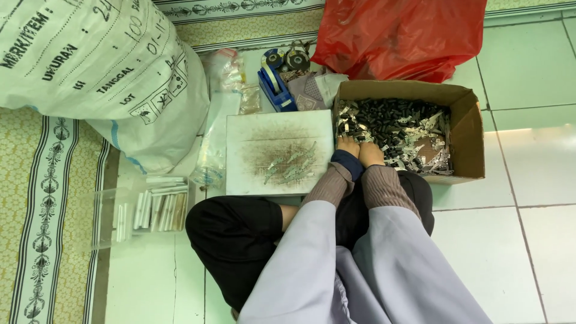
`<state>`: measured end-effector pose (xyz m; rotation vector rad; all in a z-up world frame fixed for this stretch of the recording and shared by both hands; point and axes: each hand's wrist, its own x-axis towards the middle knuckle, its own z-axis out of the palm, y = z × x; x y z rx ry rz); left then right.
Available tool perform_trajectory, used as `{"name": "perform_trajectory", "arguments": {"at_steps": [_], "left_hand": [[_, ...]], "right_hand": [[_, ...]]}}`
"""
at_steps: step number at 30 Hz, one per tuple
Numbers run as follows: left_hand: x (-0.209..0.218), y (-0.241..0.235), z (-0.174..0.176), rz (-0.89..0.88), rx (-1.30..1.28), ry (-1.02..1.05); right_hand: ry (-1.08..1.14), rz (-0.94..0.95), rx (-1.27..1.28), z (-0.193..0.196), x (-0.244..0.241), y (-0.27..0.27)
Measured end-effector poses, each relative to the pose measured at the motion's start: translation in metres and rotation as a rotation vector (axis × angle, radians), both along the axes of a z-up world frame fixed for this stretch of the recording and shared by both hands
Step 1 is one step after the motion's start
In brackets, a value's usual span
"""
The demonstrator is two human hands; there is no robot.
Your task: Packaging small black metal components into plastic bags from a bulk container while sitting on the floor.
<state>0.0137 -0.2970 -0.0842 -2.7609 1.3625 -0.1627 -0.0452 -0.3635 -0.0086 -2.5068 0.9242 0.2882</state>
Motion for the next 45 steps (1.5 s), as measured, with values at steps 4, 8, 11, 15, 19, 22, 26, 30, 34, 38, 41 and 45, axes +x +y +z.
{"name": "perform_trajectory", "arguments": {"at_steps": [4, 8, 11, 15, 19, 22, 26, 30, 34, 38, 41, 45], "left_hand": [[-0.002, 0.001, -0.002, -0.031, -0.027, -0.018], [0.005, -0.004, -0.016, -0.047, -0.287, 0.035], [0.013, -0.011, -0.030, -0.037, -0.478, 0.074], [0.031, 0.000, -0.004, 0.017, -0.707, 0.604], [0.041, 0.066, 0.059, -0.071, -0.729, 0.663], [0.052, 0.116, 0.065, -0.059, -0.784, 0.790], [0.053, 0.198, 0.111, 0.048, -0.888, 1.055], [0.046, 0.268, 0.116, 0.175, -0.925, 1.133], [0.032, 0.311, 0.106, 0.254, -0.928, 0.977], [0.033, 0.325, 0.053, 0.451, -0.904, 0.771], [0.035, 0.332, 0.056, 0.505, -0.640, 0.611], [0.029, 0.334, 0.089, 0.459, -0.494, 0.373]], "right_hand": [[-0.032, -0.019, -0.047, 0.019, -0.004, 0.009], [-0.082, -0.037, -0.112, 0.038, -0.005, 0.016], [-0.119, -0.052, -0.160, 0.052, -0.006, 0.015], [-0.506, -0.132, -0.127, 0.043, -0.016, 0.006], [-0.657, -0.050, -0.010, 0.088, -0.026, 0.031], [-0.695, -0.033, 0.274, 0.123, -0.025, 0.064], [-0.756, -0.002, 0.697, 0.104, -0.014, 0.093], [-0.739, 0.021, 1.005, 0.085, -0.005, 0.129], [-0.758, 0.069, 0.999, 0.067, -0.003, 0.166], [-0.705, 0.269, 0.525, 0.070, -0.004, 0.192], [-0.704, 0.482, 0.162, 0.064, -0.001, 0.195], [-0.573, 0.683, -0.192, 0.062, -0.003, 0.196]]}}
